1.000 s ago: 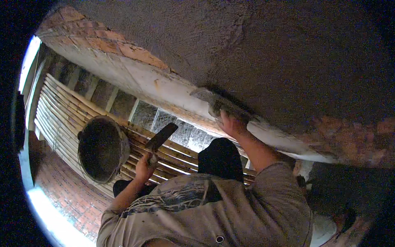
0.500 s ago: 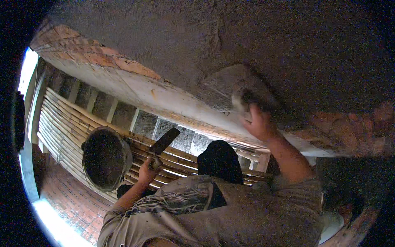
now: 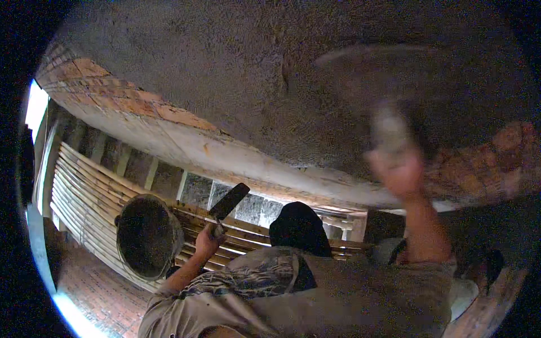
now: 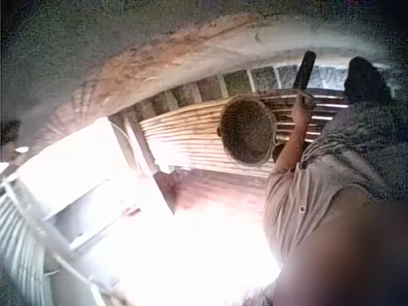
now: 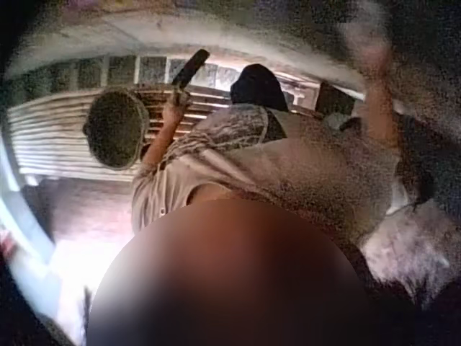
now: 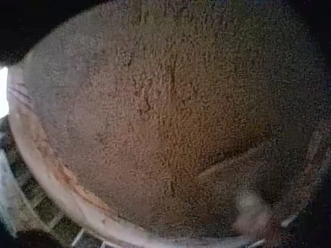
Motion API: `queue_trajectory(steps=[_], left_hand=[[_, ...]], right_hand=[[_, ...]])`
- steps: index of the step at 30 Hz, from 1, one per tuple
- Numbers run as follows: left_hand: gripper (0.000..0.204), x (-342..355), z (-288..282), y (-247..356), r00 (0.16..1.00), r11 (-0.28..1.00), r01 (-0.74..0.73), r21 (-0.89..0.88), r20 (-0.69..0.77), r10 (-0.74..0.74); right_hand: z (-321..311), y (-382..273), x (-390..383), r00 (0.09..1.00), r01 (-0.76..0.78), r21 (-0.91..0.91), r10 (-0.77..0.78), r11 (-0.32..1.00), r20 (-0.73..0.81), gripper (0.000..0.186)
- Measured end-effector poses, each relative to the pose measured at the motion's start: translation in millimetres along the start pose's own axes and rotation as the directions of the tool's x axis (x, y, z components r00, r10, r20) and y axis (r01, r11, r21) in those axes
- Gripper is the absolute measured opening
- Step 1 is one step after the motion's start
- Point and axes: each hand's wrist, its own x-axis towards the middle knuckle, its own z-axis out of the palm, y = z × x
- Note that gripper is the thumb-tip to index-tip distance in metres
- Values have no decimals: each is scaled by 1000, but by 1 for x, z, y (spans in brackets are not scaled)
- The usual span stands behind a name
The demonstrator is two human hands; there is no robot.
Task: Applying and smoothing plaster onto a brick wall using a trowel.
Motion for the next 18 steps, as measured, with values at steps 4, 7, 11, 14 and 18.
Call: queue_trajectory(steps=[4, 7, 11, 14, 18], left_hand=[[42, -3, -4, 1, 1000, 999, -30, -22, 1, 30], [44, -8, -5, 1, 998, 997, -64, -52, -3, 64], [44, -25, -8, 1, 993, 981, -112, -158, -50, 105], [43, -39, -16, -3, 999, 996, -43, -84, -32, 40], [39, -42, -25, -6, 1000, 1000, -9, -15, -24, 8]], right_hand=[[94, -8, -13, 749, 348, -412, 15, 842, 662, 34], [134, 25, -22, 705, 565, -267, -289, 781, 648, 33], [140, 6, -2, 771, 429, -369, -122, 824, 625, 34], [110, -36, 10, 809, 411, -344, -164, 844, 565, 34], [57, -80, 29, 905, 209, -422, -11, 882, 425, 34]])
